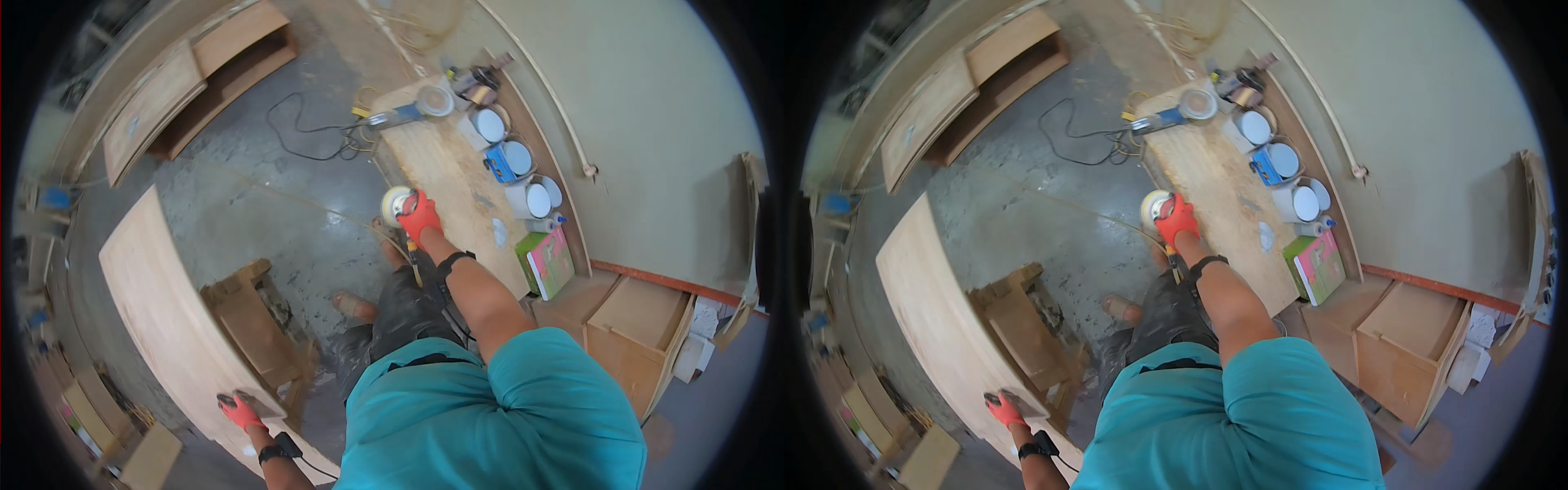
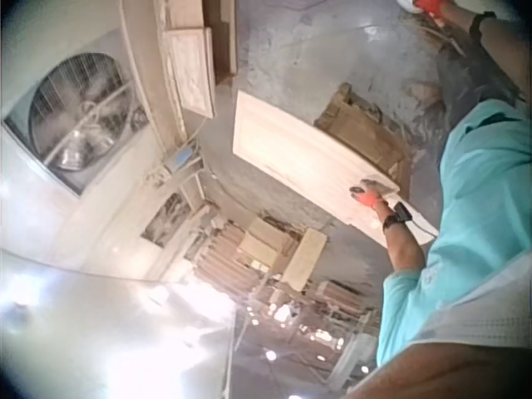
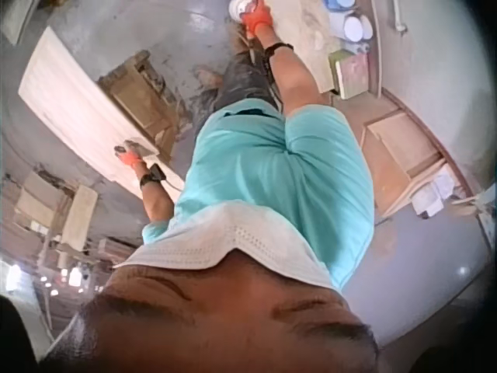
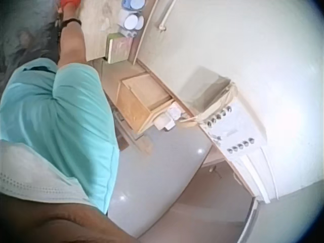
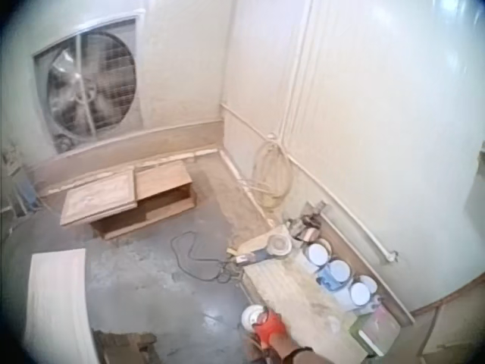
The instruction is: The person applies a liquid from a white bottle onto a large wooden board and then uses a handheld electric sander to smooth the surface. The person moves the sander across the board in various directions, occasionally pausing to reposition the board or adjust the tool.
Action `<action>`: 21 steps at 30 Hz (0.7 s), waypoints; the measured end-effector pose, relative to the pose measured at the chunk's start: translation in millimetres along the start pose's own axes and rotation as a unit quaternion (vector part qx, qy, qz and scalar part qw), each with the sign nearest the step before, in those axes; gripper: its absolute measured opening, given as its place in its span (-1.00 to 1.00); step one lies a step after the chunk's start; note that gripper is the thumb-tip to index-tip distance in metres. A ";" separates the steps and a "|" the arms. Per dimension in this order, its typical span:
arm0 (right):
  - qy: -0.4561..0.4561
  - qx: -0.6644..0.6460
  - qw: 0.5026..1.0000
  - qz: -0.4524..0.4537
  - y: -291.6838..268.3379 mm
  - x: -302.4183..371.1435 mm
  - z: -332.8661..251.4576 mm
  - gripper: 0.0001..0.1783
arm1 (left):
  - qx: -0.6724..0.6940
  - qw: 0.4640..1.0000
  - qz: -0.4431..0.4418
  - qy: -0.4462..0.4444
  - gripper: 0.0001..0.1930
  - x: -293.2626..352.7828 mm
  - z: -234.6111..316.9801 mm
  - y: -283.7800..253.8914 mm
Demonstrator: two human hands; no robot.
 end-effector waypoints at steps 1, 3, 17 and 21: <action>0.039 -0.014 0.999 0.022 -13.1 -21.6 22.0 0.01 | -0.001 1.000 -0.010 -0.005 -0.28 0.2 20.7 -5.0; 0.108 -0.025 0.992 0.059 -33.9 -65.9 61.3 0.03 | -0.003 0.999 -0.028 -0.018 -0.30 15.4 67.5 -21.6; 0.179 -0.312 0.920 0.156 -108.8 -151.1 253.9 -0.08 | -0.094 0.934 -0.131 0.318 -0.34 29.6 430.7 20.2; 0.291 0.059 0.942 0.159 -128.0 -117.8 362.5 -0.04 | -0.101 0.936 -0.164 0.295 -0.35 40.3 451.8 25.0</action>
Point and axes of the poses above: each hand's wrist, its own x-axis away from the middle knuckle, its own y-axis out of the palm, z = x × y, the point moved 7 cm from there along -x, towards the middle knuckle, and after that the axes turned 4 degrees about -x, right-handed, at the moved point
